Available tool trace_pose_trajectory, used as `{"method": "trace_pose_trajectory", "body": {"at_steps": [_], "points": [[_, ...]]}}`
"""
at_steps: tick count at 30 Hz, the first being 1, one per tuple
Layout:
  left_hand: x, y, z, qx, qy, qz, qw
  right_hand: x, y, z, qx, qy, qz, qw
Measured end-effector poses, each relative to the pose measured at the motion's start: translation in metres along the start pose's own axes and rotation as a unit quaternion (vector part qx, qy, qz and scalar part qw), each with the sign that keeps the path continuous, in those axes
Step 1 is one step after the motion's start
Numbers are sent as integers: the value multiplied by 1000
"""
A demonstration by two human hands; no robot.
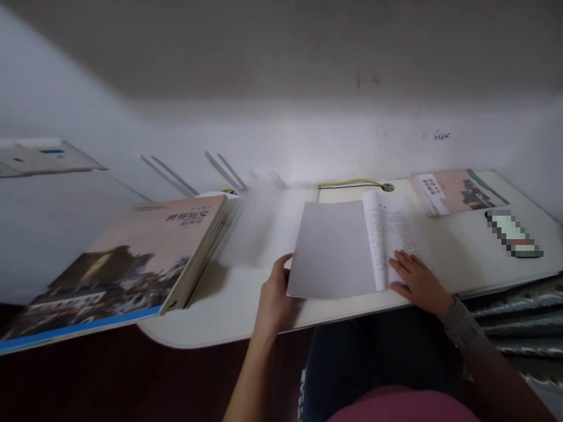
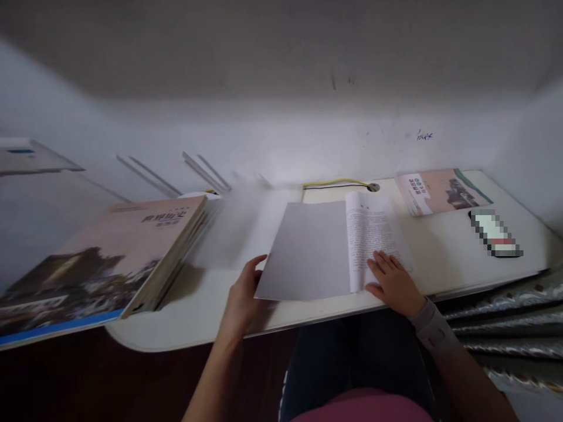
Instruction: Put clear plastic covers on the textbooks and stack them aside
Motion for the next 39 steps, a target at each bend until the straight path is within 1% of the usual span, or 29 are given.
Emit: {"method": "trace_pose_trajectory", "body": {"at_steps": [2,3,6,7,8,10,11,12,13,14,15,16,18,19,20,21,22,24,26,28,31,33,34,36,39], "points": [[7,-7,1,-42,-13,2,999,-1,-1,1,0,6,4,1000],[12,-9,3,-51,-23,-2,998,-1,-1,1,0,8,4,1000],[28,-13,8,-38,-58,-37,997,-2,0,2,-4,8,4,1000],[33,-17,9,-47,-69,-58,995,-3,0,2,-5,7,4,1000],[36,-23,11,-73,-76,-84,991,-3,0,3,-8,6,4,1000],[35,-37,13,-164,-65,-131,976,-4,1,3,-14,1,0,1000],[32,-43,15,-209,-42,-146,966,-4,1,4,-17,-1,-3,1000],[27,-46,15,-240,-10,-147,960,-4,2,4,-21,-4,-5,1000],[21,-44,15,-252,26,-139,957,-5,3,4,-25,-5,-6,1000],[15,-38,15,-244,62,-123,960,-6,4,5,-29,-5,-7,1000],[10,-28,14,-217,97,-105,966,-6,5,5,-32,-5,-7,999],[4,-14,12,-175,126,-91,972,-7,6,6,-34,-6,-6,999],[-2,18,9,-74,173,-93,978,-8,8,7,-39,-7,-7,999],[-3,33,8,-35,183,-108,977,-8,9,7,-41,-8,-7,999],[-1,45,6,-12,180,-129,975,-8,10,7,-43,-10,-8,999],[3,53,4,-1,167,-150,974,-8,10,7,-45,-10,-8,999],[8,56,1,-3,149,-170,974,-8,9,7,-46,-11,-7,999],[19,55,-3,-14,114,-191,975,-8,8,7,-46,-12,-5,999],[28,49,-6,-12,101,-185,978,-7,8,7,-45,-11,-2,999],[36,41,-6,-8,91,-158,983,-7,7,7,-43,-10,-3,999],[45,28,-5,-23,71,-101,992,-6,6,7,-39,-7,-4,999],[48,23,-5,-28,74,-84,993,-5,5,7,-33,-4,1,999],[49,21,-5,-26,80,-93,992,-4,4,6,-29,-2,5,1000],[48,18,-5,-14,82,-144,986,-2,2,5,-23,3,14,1000],[44,17,-5,13,61,-231,971,0,-2,5,-20,14,30,999]]}}
Point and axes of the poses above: each hand's wrist, its own z-axis away from the middle knuckle, its own y-axis out of the palm, x = y × z, the point moved 4 cm from there along -z, towards the middle knuckle, and after that the axes turned 9 degrees about y, right-handed, at the moved point
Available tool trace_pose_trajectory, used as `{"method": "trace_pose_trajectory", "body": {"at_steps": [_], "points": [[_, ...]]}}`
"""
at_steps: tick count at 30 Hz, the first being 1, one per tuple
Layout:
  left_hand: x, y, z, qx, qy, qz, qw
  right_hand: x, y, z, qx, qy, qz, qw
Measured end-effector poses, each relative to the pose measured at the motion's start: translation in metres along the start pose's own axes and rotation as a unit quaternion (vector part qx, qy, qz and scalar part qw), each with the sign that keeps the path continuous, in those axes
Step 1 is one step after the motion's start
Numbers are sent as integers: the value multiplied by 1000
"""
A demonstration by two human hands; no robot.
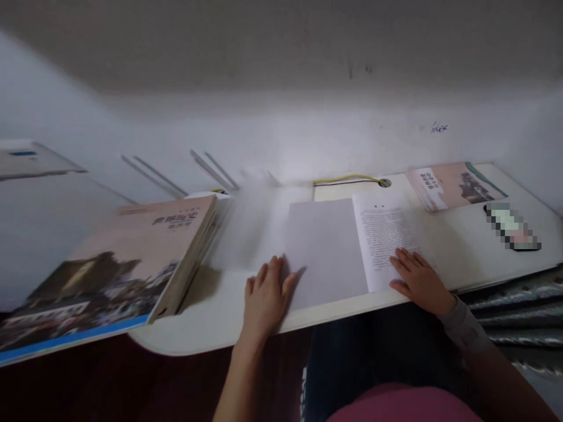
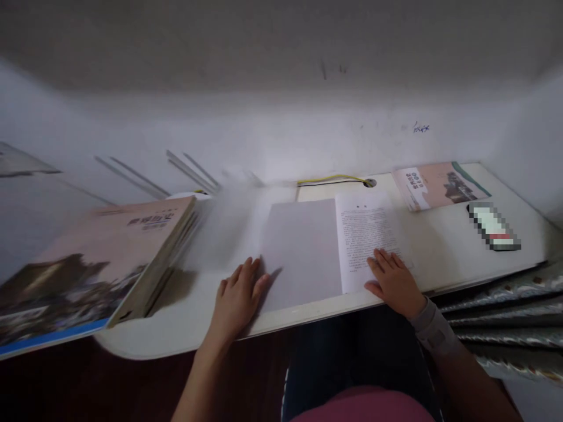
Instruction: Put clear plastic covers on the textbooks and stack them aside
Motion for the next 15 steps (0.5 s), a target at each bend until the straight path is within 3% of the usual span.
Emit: {"method": "trace_pose_trajectory", "body": {"at_steps": [9,15], "points": [[-7,-4,-1,53,-29,-58,996,3,-7,0,8,15,7,1000],[-12,-8,-2,55,-47,-69,995,1,-6,1,16,17,-5,1000]]}}
Point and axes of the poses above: each hand's wrist, its own z-axis away from the middle knuckle, its own y-axis out of the palm, x = y × z, the point moved 4 cm from there along -z, towards the middle knuckle, and after that the axes turned 9 degrees about y, right-handed, at the moved point
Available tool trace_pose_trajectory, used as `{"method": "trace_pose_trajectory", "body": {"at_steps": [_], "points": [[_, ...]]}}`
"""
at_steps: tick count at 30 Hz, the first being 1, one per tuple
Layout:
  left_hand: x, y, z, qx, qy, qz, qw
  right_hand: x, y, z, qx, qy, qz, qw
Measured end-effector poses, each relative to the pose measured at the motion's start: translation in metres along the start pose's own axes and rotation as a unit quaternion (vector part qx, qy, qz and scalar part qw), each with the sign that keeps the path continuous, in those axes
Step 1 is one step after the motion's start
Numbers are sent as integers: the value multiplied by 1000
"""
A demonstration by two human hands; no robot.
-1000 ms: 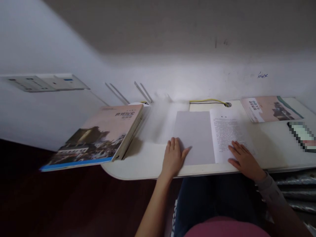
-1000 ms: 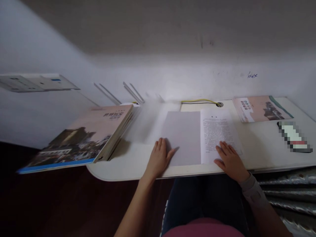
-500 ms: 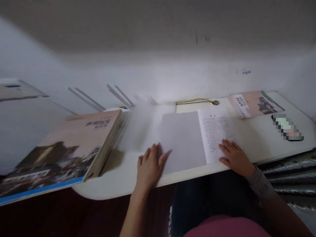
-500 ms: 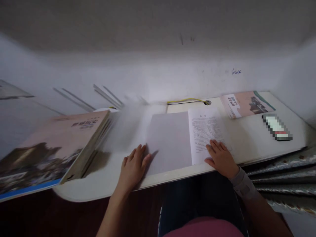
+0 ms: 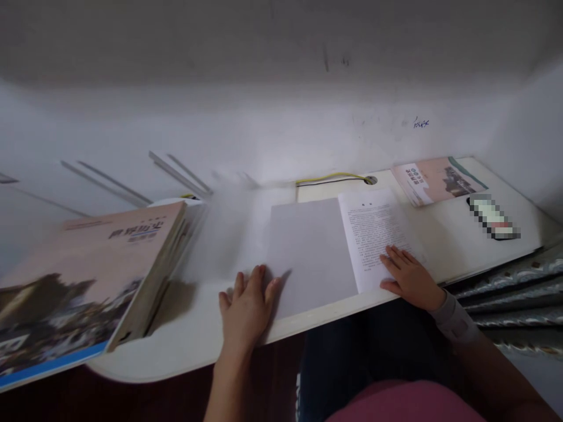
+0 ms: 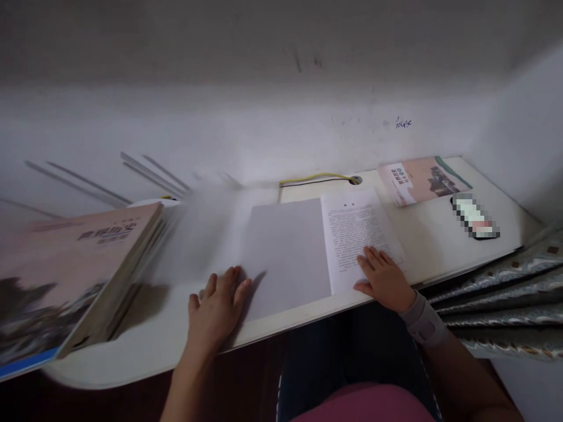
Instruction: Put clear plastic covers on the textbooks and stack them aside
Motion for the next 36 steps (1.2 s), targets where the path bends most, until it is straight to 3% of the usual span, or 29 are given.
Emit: {"method": "trace_pose_trajectory", "body": {"at_steps": [10,15,20,36], "points": [[-2,-4,-1,5,-2,4,1000,-7,-2,2,12,-10,-15,1000],[-7,-6,-1,35,3,-7,999,15,-8,-10,1,-3,-16,1000],[-12,-9,1,32,16,-17,999,31,-2,-23,2,9,-29,1000],[-10,-3,2,20,11,-3,1000,23,-1,-21,2,14,-16,1000]]}}
Point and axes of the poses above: each hand's wrist, its own z-axis away from the middle knuckle, its own y-axis out of the palm, x = y × z, the point moved 4 cm from there along -z, towards the middle knuckle, and after that the axes turned 9 degrees about y, right-handed, at the moved point
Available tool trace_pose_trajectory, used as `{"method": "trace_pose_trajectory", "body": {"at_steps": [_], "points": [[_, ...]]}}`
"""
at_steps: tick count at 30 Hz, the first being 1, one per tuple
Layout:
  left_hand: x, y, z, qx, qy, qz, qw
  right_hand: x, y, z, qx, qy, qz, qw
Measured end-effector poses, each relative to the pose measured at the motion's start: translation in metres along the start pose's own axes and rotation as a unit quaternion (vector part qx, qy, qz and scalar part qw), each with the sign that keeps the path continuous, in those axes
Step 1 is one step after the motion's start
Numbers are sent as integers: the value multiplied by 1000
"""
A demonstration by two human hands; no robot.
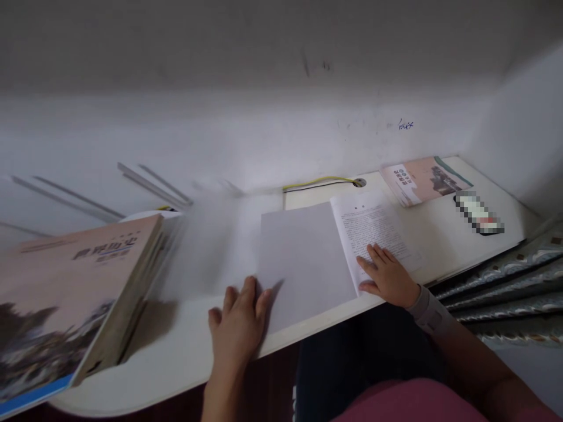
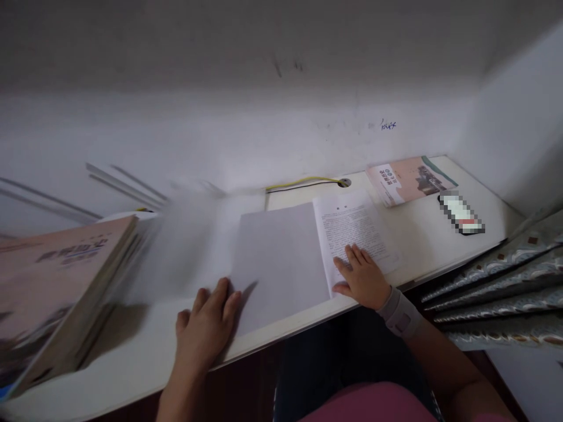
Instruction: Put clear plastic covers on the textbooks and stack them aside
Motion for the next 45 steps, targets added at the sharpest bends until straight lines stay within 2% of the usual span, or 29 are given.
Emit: {"method": "trace_pose_trajectory", "body": {"at_steps": [9,15,21,31,34,37,40,42,45], "points": [[1,-2,0,-2,-6,13,1000,1,0,4,-1,1,0,1000],[4,2,1,-16,-7,25,1000,-3,2,3,-1,-2,-3,1000],[10,7,0,-7,-15,41,999,-9,3,2,6,-4,-3,1000],[4,3,1,-11,3,40,999,-10,5,3,8,-6,-8,1000],[3,1,0,-29,0,43,999,-10,2,3,4,7,-20,1000],[1,-2,1,-65,-15,40,997,0,-9,0,-22,14,-33,999],[-4,-8,5,-103,-31,18,994,22,-16,-2,-38,-49,-44,997],[-9,-11,10,-120,-44,-6,992,35,-14,-1,-29,-82,-44,995],[-10,-14,14,-130,-62,-23,989,45,-3,3,-20,-76,-41,996]]}}
Point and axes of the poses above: each hand's wrist, its own z-axis away from the middle knuckle, its own y-axis out of the palm, x = y × z, the point moved 4 cm from there along -z, towards the middle knuckle, and after that the axes turned 9 degrees about y, right-handed, at the moved point
